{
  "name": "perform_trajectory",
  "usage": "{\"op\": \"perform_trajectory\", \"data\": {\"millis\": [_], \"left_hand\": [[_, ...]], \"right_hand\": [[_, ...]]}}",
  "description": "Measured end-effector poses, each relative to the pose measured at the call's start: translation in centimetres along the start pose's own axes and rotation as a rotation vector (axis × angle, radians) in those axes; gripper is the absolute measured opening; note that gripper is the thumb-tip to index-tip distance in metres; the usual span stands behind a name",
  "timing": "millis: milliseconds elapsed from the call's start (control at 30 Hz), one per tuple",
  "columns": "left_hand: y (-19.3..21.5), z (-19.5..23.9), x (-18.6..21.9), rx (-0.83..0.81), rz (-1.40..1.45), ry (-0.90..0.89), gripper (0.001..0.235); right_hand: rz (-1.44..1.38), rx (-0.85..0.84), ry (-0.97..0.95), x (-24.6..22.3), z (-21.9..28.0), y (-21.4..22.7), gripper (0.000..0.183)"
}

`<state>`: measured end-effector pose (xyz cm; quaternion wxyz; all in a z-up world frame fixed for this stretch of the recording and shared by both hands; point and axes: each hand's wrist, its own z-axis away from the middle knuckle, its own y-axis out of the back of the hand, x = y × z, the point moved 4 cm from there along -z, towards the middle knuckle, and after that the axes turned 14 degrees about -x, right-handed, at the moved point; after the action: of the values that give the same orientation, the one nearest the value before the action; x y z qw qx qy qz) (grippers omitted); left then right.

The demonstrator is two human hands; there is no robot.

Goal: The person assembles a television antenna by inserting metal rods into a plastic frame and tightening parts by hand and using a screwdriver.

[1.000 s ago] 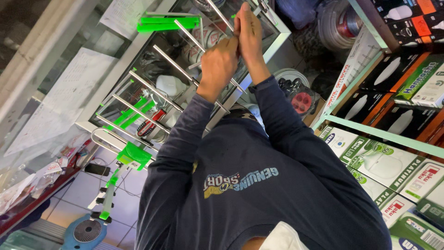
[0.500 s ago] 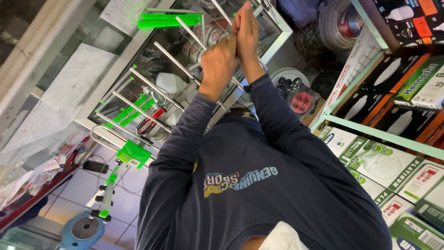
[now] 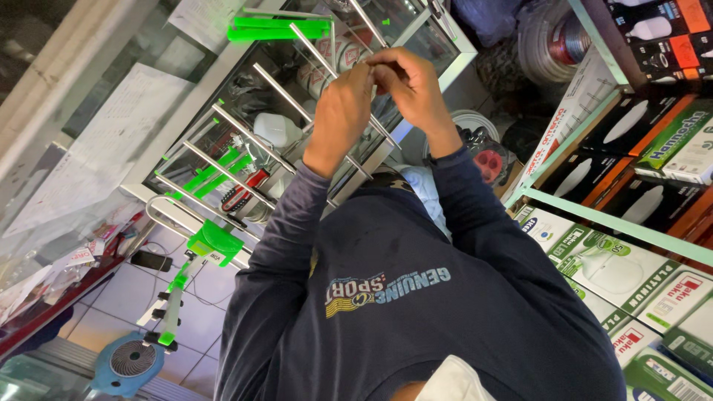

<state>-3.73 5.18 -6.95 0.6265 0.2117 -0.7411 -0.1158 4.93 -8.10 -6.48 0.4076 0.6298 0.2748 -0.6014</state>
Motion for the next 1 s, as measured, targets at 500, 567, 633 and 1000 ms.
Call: {"op": "perform_trajectory", "data": {"millis": [500,567,633,1000], "left_hand": [[-0.7,0.9,0.1,-0.012,-0.058,0.103,0.013],[-0.7,1.2,-0.2,-0.019,-0.08,0.098,0.013],[-0.8,1.3,-0.3,-0.018,-0.123,0.102,0.012],[0.5,1.9,-1.8,-0.056,-0.066,0.148,0.017]], "right_hand": [[-0.03,0.065,-0.024,2.7,0.8,-0.7,0.015],[-0.087,0.039,-0.021,3.2,0.8,-0.6,0.016],[-0.123,0.023,-0.023,3.5,0.7,-0.6,0.015],[-0.324,0.127,-0.083,6.0,0.4,1.0,0.016]]}}
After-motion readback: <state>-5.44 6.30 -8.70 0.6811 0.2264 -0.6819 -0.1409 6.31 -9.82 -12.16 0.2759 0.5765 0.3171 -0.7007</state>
